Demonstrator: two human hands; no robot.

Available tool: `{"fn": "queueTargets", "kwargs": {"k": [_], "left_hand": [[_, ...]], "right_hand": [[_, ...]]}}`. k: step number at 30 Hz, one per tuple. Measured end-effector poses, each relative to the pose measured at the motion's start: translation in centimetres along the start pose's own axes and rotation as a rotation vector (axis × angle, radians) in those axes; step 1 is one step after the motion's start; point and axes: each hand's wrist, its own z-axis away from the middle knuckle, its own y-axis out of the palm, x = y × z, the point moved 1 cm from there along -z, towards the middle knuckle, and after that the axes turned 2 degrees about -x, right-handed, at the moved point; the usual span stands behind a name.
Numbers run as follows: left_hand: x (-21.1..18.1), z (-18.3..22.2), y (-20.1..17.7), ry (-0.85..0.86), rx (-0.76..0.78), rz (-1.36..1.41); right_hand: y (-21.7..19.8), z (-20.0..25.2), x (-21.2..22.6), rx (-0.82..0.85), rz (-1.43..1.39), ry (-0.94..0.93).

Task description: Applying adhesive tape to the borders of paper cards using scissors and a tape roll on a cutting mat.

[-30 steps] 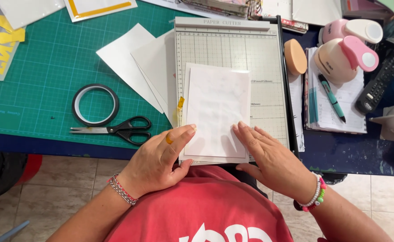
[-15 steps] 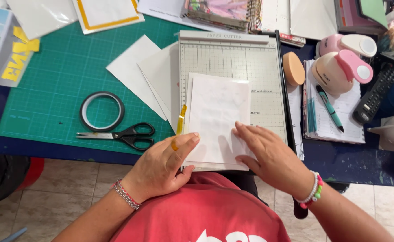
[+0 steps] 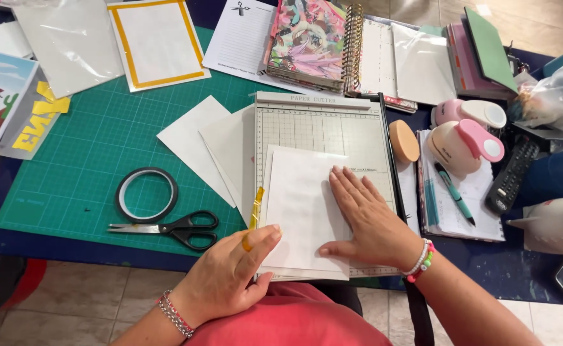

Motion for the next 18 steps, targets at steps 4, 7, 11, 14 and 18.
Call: {"fn": "queueTargets", "kwargs": {"k": [4, 7, 11, 14, 18], "left_hand": [[0.1, -0.4, 0.0, -0.002, -0.005, 0.007], [-0.1, -0.4, -0.4, 0.011, -0.034, 0.017], [-0.2, -0.8, -0.6, 0.067, -0.038, -0.01], [-0.3, -1.0, -0.7, 0.085, -0.058, 0.003], [-0.3, -0.8, -0.6, 0.091, -0.061, -0.006]], "right_hand": [[-0.2, -0.2, -0.2, -0.004, 0.016, -0.008], [-0.6, -0.7, -0.1, 0.001, 0.071, -0.036], [-2.7, -2.0, 1.4, -0.178, -0.024, -0.055], [-3.6, -3.4, 3.7, -0.162, -0.344, -0.011], [-3.0, -5.9, 6.5, 0.282, -0.965, 0.37]]}}
